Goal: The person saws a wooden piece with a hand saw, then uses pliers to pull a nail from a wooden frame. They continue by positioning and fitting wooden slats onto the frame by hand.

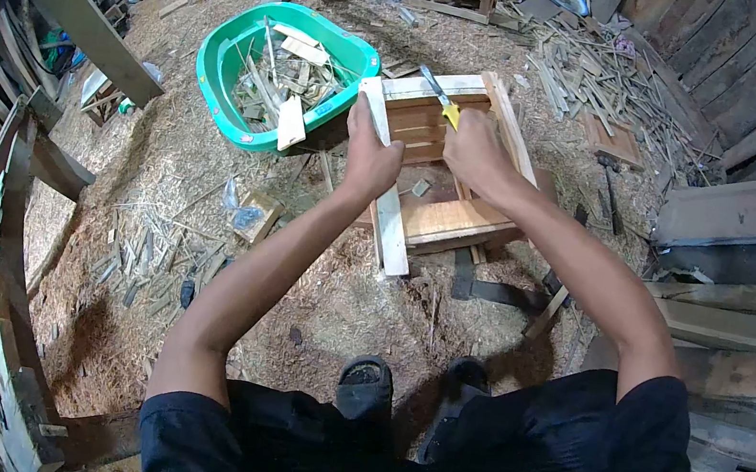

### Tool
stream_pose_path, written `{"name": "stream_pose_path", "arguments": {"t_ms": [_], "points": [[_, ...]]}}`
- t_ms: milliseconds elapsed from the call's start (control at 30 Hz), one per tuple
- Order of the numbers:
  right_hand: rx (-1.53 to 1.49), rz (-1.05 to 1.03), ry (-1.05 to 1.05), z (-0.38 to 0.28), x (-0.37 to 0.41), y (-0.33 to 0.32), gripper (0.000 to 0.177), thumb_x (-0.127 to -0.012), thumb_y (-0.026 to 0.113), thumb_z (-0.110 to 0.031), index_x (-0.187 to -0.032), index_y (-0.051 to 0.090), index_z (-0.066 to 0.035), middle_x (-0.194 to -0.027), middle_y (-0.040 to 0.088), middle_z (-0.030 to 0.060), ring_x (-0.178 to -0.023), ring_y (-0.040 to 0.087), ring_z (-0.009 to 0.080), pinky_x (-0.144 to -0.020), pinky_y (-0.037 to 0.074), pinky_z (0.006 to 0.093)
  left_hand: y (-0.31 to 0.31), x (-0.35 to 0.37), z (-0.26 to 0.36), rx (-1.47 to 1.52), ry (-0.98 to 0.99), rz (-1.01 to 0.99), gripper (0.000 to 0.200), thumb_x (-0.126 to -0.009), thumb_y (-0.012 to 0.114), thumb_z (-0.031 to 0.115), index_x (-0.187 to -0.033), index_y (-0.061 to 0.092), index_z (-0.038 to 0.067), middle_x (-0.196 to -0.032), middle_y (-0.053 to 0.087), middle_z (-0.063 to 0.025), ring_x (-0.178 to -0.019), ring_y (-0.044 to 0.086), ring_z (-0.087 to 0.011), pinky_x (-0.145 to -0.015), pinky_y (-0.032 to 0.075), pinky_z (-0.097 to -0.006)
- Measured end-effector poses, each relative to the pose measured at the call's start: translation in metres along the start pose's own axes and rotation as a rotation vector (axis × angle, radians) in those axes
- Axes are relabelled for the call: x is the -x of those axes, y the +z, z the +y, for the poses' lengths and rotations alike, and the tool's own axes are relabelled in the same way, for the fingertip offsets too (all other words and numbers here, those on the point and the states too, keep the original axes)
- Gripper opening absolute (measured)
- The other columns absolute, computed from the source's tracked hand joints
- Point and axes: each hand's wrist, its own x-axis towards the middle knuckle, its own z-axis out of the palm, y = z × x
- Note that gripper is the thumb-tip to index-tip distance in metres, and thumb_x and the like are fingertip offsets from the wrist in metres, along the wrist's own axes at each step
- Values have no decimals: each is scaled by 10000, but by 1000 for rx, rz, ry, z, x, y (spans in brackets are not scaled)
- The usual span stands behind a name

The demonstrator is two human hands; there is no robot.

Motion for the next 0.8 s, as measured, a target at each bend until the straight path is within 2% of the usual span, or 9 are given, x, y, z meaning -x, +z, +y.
{"name": "stream_pose_path", "arguments": {"t_ms": [33,133,167,267,367,467,567,667,800], "points": [[197,61,-134,9,-9,11,236,-896,510,-94,-999,589,104,-1037,593,364,-852,666,431,-737,511,508,2,-4,-2,46,-23,4,913,-723,608,10,-1474,97,-88,-1482,224,-296,-1400,227,-418,-1176,190,-404],[667,156,-78,7,-14,22,237,-913,499,-88,-1077,587,59,-1211,536,345,-893,672,401,-787,492,519,8,-19,-13,37,-45,5,907,-711,609,18,-1466,121,-98,-1468,253,-298,-1397,236,-414,-1173,200,-405],[751,184,-31,5,-16,30,262,-939,465,-116,-1114,593,32,-1223,548,308,-946,658,393,-834,448,576,9,-22,-17,42,-30,9,896,-704,610,27,-1456,144,-111,-1445,283,-300,-1381,263,-414,-1164,221,-409],[1030,217,20,0,-17,43,324,-954,452,-169,-1179,585,21,-1259,532,309,-1066,602,459,-901,393,656,8,-28,-15,20,-21,-13,889,-706,610,30,-1450,148,-120,-1409,317,-298,-1349,306,-416,-1148,251,-411],[1184,268,-75,0,-20,48,373,-962,447,-207,-1229,568,24,-1317,493,320,-1183,523,500,-971,324,699,6,-30,-11,44,-41,-47,881,-706,607,23,-1448,154,-119,-1379,344,-297,-1321,337,-420,-1136,268,-410],[1178,246,-48,-1,-26,54,391,-962,449,-216,-1244,559,32,-1354,456,336,-1250,459,520,-1013,286,704,9,-33,-14,42,-30,-30,881,-702,605,13,-1447,154,-118,-1366,357,-295,-1313,346,-420,-1131,278,-410],[971,256,-132,10,-30,61,279,-924,470,-135,-1099,587,48,-1305,482,319,-1193,507,465,-1008,334,665,12,-36,-23,53,-29,-34,883,-706,613,15,-1448,153,-114,-1378,347,-298,-1324,337,-418,-1134,277,-412],[789,193,-175,23,-34,63,274,-910,509,-128,-1120,558,42,-1262,489,279,-1178,514,450,-1004,338,664,11,-36,-20,59,-25,-28,882,-708,608,15,-1449,148,-116,-1388,335,-303,-1333,328,-418,-1135,275,-413],[869,99,-103,4,-25,46,334,-919,527,-167,-1190,552,26,-1153,518,235,-1126,549,452,-942,356,724,8,-32,-12,31,-47,-36,888,-702,599,11,-1449,137,-123,-1398,316,-310,-1339,321,-422,-1139,270,-409]]}}
